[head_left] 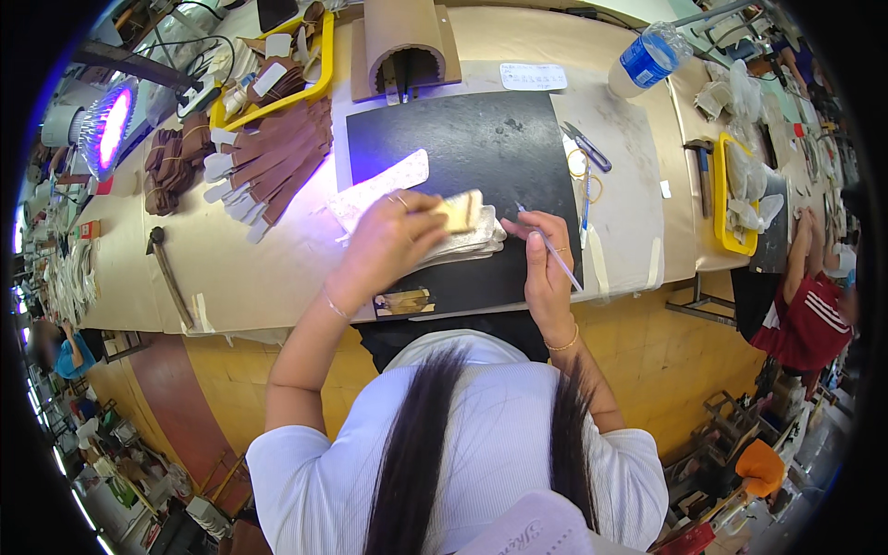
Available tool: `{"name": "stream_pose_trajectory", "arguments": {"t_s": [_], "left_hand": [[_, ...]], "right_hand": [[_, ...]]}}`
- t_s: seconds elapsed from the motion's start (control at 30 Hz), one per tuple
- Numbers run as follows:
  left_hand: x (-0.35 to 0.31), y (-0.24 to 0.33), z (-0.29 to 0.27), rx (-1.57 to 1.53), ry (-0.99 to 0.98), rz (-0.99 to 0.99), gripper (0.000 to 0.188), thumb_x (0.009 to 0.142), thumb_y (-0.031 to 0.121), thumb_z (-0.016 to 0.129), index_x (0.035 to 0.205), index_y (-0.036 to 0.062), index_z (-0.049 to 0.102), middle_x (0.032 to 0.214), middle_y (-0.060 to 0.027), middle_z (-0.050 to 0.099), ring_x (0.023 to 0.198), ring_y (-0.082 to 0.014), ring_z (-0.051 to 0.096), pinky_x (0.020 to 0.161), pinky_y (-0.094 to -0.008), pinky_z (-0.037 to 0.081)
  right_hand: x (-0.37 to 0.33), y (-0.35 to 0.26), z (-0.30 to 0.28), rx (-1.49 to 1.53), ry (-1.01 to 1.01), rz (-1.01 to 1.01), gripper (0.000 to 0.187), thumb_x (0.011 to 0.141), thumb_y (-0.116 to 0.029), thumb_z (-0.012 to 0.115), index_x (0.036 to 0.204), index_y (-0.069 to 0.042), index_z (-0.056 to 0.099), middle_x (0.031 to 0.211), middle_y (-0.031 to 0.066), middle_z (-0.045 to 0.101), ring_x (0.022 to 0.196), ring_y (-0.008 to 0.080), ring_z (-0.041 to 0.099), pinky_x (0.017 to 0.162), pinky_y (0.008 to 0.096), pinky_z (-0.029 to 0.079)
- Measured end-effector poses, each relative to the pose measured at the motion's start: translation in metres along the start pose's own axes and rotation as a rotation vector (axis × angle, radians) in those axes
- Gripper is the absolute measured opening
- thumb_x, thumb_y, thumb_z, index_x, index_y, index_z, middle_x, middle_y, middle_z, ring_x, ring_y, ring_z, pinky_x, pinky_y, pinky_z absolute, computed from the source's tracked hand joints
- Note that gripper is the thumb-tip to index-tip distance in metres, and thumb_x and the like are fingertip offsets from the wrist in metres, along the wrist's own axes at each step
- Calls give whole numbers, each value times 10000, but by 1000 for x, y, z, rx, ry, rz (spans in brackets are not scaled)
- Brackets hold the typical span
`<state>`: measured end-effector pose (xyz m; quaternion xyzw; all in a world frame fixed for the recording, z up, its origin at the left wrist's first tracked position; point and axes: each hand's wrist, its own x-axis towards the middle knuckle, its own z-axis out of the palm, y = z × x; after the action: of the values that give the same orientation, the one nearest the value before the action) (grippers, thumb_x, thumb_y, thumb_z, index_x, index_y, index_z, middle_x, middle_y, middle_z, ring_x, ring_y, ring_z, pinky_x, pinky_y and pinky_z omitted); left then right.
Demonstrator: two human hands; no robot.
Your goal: The person picks up a stack of beige fabric pieces and uses a pen to mark each piece one by one on a black cutting mat. The marked pieces are placed back on the table. The person continues this process for several pieces.
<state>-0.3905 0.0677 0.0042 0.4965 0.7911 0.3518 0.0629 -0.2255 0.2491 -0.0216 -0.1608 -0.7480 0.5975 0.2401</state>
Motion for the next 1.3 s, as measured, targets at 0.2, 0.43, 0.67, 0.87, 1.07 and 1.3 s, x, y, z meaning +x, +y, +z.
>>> {"name": "stream_pose_trajectory", "arguments": {"t_s": [0.2, 0.43, 0.67, 0.87, 1.07, 1.3], "left_hand": [[-10, 13, 23, 29, 9, -4, 205, 788, 152, 796, 965, 48, 782, 1090, -82, 719, 989, -245, 637, 883, -377, 517], [-10, 14, 25, 57, 9, 10, 207, 799, 162, 789, 971, 47, 780, 1101, -82, 717, 1004, -248, 630, 900, -378, 504], [-10, 11, 25, 71, -2, 55, 200, 803, 156, 790, 972, 51, 774, 1108, -79, 720, 989, -248, 637, 865, -378, 501], [-9, 13, 27, 107, 8, 78, 198, 792, 136, 804, 970, 52, 779, 1105, -74, 726, 938, -243, 648, 826, -374, 512], [-10, 14, 28, 149, 15, 90, 183, 809, 151, 790, 966, 58, 770, 1117, -73, 721, 881, -233, 621, 781, -365, 490], [-11, 12, 26, 151, -17, 89, 171, 825, 162, 779, 961, 59, 763, 1117, -77, 718, 862, -238, 605, 778, -368, 484]], "right_hand": [[-2, -1, 4, 69, -13, 35, 271, 1101, -161, 434, 1234, 25, 579, 1207, 148, 543, 1080, 245, 696, 929, 328, 509], [-4, 1, 4, 68, -26, 37, 285, 1104, -178, 431, 1234, 26, 583, 1210, 146, 539, 1076, 242, 700, 918, 319, 512], [2, -7, 2, -278, -1, -119, 182, 1041, -113, 545, 1125, 4, 656, 1053, 128, 660, 941, 262, 702, 874, 351, 508], [20, -17, 11, -503, -63, -200, 92, 959, -64, 637, 1021, -25, 692, 938, 97, 713, 837, 296, 667, 838, 400, 491], [23, -15, 16, -626, -113, -322, 37, 937, -68, 656, 961, -42, 669, 945, 90, 714, 829, 267, 670, 832, 404, 485], [1, -35, 6, -584, -252, -358, 36, 955, -85, 638, 962, -69, 670, 942, 72, 706, 852, 252, 672, 909, 426, 460]]}}
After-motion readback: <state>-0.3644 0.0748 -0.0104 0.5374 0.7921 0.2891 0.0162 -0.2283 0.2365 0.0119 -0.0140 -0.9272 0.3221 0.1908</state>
